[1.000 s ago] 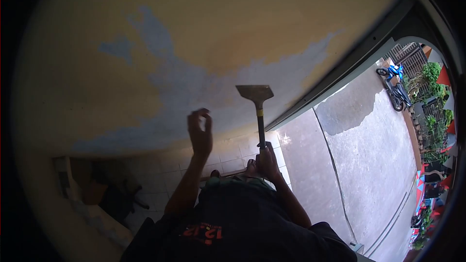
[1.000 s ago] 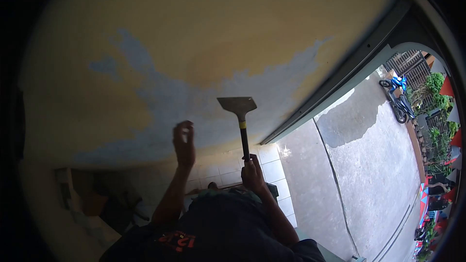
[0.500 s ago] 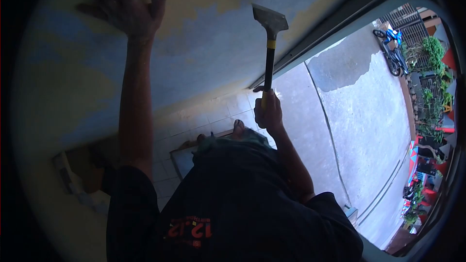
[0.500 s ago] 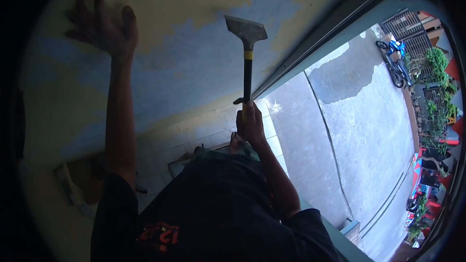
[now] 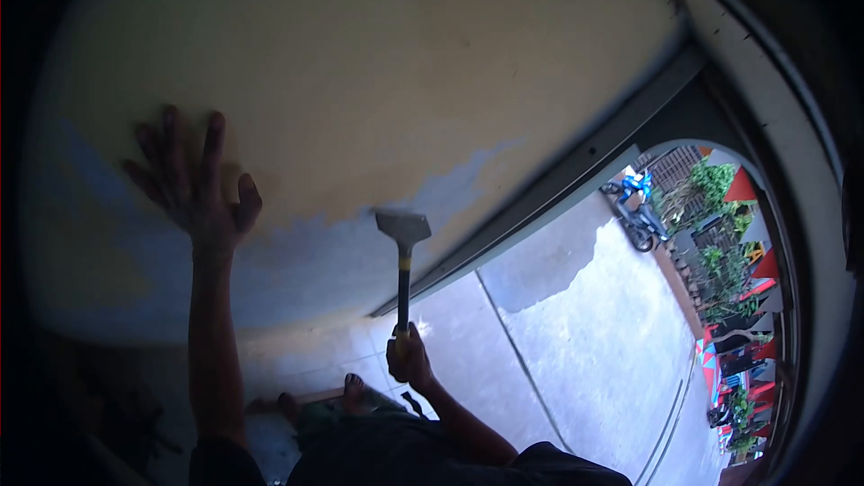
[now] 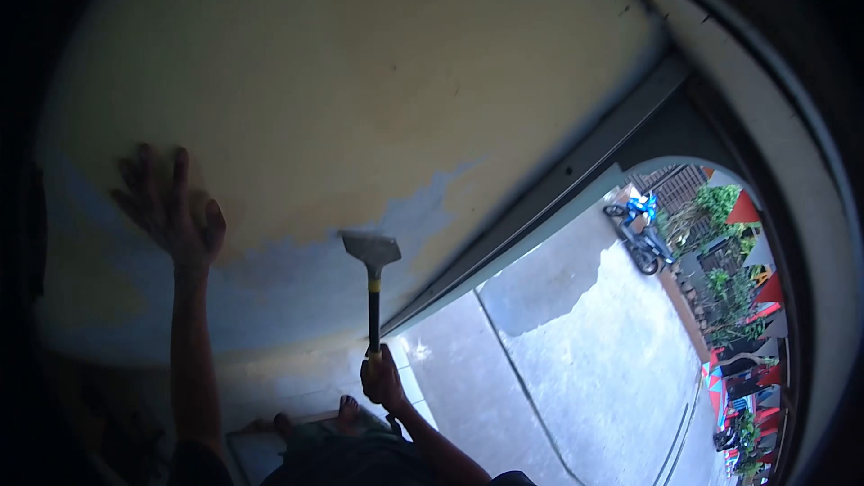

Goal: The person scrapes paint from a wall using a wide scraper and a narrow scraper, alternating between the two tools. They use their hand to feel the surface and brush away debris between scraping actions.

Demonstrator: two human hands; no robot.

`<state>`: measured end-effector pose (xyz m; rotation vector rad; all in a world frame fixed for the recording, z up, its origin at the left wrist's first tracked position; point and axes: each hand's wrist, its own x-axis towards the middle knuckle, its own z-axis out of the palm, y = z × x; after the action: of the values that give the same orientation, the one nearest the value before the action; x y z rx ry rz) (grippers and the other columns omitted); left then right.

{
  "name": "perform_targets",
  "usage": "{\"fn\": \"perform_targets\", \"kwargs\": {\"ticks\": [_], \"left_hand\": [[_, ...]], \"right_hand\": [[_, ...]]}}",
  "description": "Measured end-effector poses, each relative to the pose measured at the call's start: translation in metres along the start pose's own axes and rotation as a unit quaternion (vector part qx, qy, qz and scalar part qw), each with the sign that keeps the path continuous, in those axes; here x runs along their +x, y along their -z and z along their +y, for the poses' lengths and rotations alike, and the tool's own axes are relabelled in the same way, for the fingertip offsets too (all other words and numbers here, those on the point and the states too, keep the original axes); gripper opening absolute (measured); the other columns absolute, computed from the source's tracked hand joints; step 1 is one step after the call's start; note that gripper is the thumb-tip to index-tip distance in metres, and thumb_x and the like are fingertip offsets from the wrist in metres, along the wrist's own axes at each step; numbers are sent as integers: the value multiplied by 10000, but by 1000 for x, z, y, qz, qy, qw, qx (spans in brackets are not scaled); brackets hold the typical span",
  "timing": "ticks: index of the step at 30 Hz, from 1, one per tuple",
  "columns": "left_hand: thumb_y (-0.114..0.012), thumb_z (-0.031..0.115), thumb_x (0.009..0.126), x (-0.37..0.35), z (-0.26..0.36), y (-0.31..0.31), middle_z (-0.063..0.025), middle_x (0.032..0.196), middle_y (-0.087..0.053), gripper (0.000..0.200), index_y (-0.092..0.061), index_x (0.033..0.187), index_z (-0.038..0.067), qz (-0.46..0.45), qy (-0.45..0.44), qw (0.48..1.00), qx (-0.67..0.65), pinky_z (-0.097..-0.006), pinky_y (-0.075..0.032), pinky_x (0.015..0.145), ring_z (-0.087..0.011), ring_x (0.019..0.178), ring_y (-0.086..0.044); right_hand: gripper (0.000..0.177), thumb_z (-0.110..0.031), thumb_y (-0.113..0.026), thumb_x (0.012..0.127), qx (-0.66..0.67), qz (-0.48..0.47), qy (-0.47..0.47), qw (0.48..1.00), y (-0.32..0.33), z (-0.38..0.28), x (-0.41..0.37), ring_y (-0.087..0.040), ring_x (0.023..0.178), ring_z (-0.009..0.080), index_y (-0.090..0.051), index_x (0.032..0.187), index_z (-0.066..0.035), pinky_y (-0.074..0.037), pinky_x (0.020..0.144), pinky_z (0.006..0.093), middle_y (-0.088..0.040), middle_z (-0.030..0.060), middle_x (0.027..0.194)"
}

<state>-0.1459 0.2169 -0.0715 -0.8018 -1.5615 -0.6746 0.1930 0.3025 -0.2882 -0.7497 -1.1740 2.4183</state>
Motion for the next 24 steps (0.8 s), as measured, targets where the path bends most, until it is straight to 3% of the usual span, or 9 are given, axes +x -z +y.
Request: {"fn": "perform_targets", "kwargs": {"ticks": [2, 6, 8, 9, 11, 12, 14, 16, 24], "left_hand": [[-369, 538, 916, -1, 2, 0, -155, 1495, -341, 568, -530, 1355, 215, 12, 9, 1000, 3, -638, 8, 1113, -411, 1422, -192], [-374, 521, 916, -5, -9, -5, -140, 1496, -345, 551, -533, 1353, 227, 8, 2, 1000, -2, -641, -6, 1114, -405, 1421, -203], [-378, 517, 913, -7, -10, 3, -137, 1496, -346, 548, -533, 1354, 231, -6, -5, 1000, 5, -641, -8, 1115, -403, 1421, -207], [-382, 520, 912, -2, -7, 4, -136, 1496, -348, 550, -534, 1354, 230, 5, 0, 1000, 2, -640, -8, 1114, -401, 1421, -207], [-388, 522, 908, -6, -3, 3, -139, 1493, -352, 554, -536, 1352, 226, 10, 0, 1000, -6, -635, -4, 1114, -400, 1424, -201], [-388, 522, 908, -8, -2, 3, -139, 1493, -352, 554, -536, 1352, 226, -13, -15, 1000, 0, -635, -4, 1114, -400, 1424, -201], [-388, 521, 906, -10, -4, 1, -145, 1490, -355, 553, -539, 1349, 227, 20, -4, 1000, -10, -640, 5, 1109, -404, 1424, -195], [-393, 525, 902, -12, -8, 2, -151, 1492, -348, 558, -533, 1355, 229, 17, -7, 1000, -1, -650, 17, 1102, -410, 1426, -182], [-386, 537, 906, -6, -20, -2, -173, 1499, -317, 580, -496, 1380, 221, 3, -8, 1000, -4, -665, 19, 1094, -427, 1427, -153]], "right_hand": [[258, -411, -411, 977, 72, -54, 13, 996, 7, 6, -3, -394, 373, 131, -392, 1019, -157, -316, 316, 255, -437, 31, 588], [300, -381, -443, 984, 13, -74, 60, 995, 6, 7, 2, -470, 468, 132, -398, 1107, -111, -391, 383, 256, -499, 52, 692], [316, -390, -426, 996, -140, -17, 123, 982, 0, 9, 1, -518, 542, 133, -395, 1159, -120, -421, 429, 256, -526, 61, 746], [342, -403, -427, 999, -139, 33, 120, 982, 17, 25, 7, -538, 588, 128, -399, 1154, -100, -441, 455, 264, -539, 59, 773], [324, -399, -445, 999, -74, 25, 9, 997, 21, 9, 11, -497, 518, 107, -431, 1090, -88, -404, 423, 251, -512, 17, 692], [355, -403, -418, 1008, -356, 66, 172, 916, 12, 7, 13, -456, 461, 86, -463, 1150, -81, -360, 392, 235, -483, -2, 634], [487, -413, -366, 1020, -236, 76, 156, 956, 10, 2, 16, -373, 396, 42, -477, 1292, -24, -284, 348, 226, -403, -39, 538], [396, -372, -383, 1025, -204, 96, 134, 965, -2, -10, 10, -361, 406, 39, -557, 1155, -40, -300, 373, 234, -378, -54, 526], [420, -415, -389, 1016, -206, 137, 148, 958, 13, -2, 18, -336, 375, 39, -559, 1101, -41, -245, 338, 223, -356, -56, 500]]}}
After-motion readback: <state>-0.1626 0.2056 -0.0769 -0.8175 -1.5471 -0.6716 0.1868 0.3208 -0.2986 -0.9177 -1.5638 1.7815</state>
